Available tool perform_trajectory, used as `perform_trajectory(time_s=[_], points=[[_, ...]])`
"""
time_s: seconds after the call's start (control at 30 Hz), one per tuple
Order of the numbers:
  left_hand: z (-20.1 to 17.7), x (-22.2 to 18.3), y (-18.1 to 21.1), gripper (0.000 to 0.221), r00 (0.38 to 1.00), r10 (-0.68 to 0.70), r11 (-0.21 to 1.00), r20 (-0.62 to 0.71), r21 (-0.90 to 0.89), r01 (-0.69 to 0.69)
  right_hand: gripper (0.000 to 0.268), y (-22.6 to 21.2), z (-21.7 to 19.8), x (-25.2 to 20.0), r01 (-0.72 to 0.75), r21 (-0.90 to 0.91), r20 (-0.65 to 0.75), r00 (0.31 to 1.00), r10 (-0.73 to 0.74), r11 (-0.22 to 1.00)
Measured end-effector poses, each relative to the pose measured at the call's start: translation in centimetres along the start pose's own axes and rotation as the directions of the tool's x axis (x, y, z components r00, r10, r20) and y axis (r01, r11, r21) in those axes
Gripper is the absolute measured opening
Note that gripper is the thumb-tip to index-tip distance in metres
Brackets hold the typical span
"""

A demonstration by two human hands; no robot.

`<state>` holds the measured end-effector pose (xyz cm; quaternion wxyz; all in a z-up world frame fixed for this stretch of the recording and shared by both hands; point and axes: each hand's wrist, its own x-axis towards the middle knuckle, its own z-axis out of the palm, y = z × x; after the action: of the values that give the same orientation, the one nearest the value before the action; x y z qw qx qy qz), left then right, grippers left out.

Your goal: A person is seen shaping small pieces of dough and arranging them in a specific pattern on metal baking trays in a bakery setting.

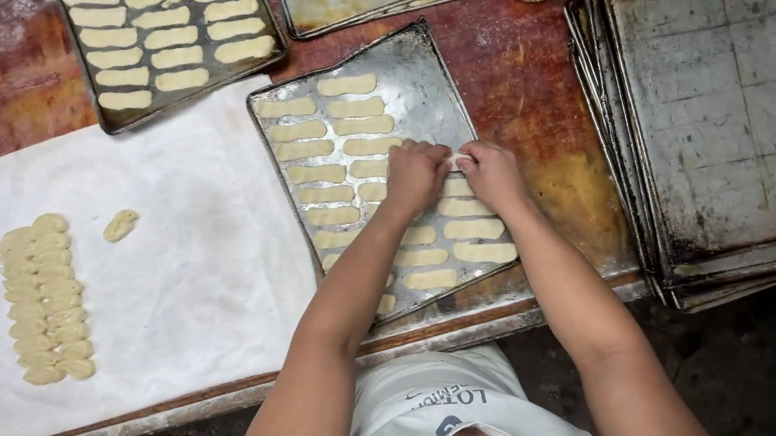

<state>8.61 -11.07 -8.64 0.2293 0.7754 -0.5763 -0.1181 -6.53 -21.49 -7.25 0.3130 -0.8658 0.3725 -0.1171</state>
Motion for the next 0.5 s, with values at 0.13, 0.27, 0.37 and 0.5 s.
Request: perform_trajectory(time_s=[0.13,0.27,0.37,0.5], points=[[-1.3,-0.1,0.7,0.016,0.999,-0.027,0.997,-0.038,0.075,0.03,0.023,2.9,2.1,-0.8,0.095,-0.192,-0.038,0.994,-0.104,0.977],[-1.4,-0.5,0.8,0.022,0.999,0.001,0.998,-0.039,0.058,0.002,0.029,1.9,1.2,-0.9,0.222,-0.324,-0.004,0.972,-0.236,0.92],[-0.8,-0.7,0.0,0.013,0.996,0.025,0.998,-0.085,0.067,-0.02,0.022,3.1,2.3,-1.1,0.292,-0.355,-0.049,0.943,-0.33,0.888],[-1.6,-1.6,-0.1,0.015,0.977,0.116,0.99,-0.177,0.103,-0.099,0.025,4.7,2.7,-1.8,0.306,-0.437,-0.12,0.912,-0.392,0.846]])
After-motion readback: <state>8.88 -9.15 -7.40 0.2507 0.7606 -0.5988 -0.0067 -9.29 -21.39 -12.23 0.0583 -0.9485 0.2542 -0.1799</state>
